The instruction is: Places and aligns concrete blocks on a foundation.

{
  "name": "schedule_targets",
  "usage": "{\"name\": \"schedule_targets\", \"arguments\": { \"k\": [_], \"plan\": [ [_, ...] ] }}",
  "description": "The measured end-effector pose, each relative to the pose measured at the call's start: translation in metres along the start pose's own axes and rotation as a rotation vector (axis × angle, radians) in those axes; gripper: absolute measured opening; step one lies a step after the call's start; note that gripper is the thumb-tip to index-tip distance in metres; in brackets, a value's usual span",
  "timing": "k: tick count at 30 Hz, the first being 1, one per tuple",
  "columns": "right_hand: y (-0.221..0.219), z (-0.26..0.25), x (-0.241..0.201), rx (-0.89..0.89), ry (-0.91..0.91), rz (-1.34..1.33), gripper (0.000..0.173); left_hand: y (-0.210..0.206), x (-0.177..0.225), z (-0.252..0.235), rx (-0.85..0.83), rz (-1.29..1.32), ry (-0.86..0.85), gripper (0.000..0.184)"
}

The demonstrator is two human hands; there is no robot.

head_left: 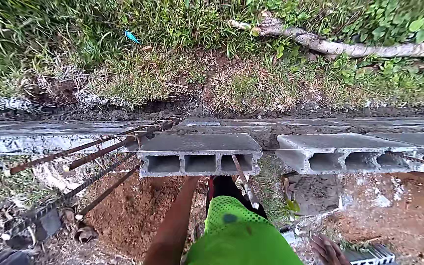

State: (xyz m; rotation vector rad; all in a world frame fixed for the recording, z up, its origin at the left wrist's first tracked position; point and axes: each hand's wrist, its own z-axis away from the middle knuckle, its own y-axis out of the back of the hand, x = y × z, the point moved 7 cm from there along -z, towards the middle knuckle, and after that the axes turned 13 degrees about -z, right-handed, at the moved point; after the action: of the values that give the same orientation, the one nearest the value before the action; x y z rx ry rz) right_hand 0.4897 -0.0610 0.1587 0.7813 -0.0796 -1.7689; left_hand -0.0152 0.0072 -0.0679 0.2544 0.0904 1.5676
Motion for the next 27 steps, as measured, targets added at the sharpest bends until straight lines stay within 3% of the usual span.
{"name": "schedule_targets", "arguments": {
  "k": [5, 9, 13, 17, 22, 27],
  "plan": [
    [-0.004, 0.012, 0.034, -0.062, -0.169, 0.158, 0.045, 0.000, -0.016, -0.009, 0.125, 0.287, -0.004, 0.053],
    [-0.033, 0.010, 0.024, -0.181, -0.178, 0.357, 0.042, 0.035, -0.005, 0.017, 0.281, 0.605, -0.091, 0.039],
    [-0.092, -0.026, -0.028, -0.384, 0.122, 0.495, 0.045, 0.078, 0.000, 0.040, 0.326, 0.821, -0.087, 0.057],
    [-0.173, -0.030, -0.110, -0.505, 0.455, 0.719, 0.052, 0.106, 0.006, 0.062, 0.320, 0.924, -0.236, 0.070],
    [-0.250, -0.008, -0.171, -0.603, 0.644, 0.804, 0.052, 0.113, 0.028, 0.093, 0.293, 0.967, -0.426, 0.079],
    [-0.288, 0.011, -0.179, -0.641, 0.731, 0.896, 0.052, 0.110, 0.035, 0.105, 0.278, 0.924, -0.497, 0.071]
  ]
}}
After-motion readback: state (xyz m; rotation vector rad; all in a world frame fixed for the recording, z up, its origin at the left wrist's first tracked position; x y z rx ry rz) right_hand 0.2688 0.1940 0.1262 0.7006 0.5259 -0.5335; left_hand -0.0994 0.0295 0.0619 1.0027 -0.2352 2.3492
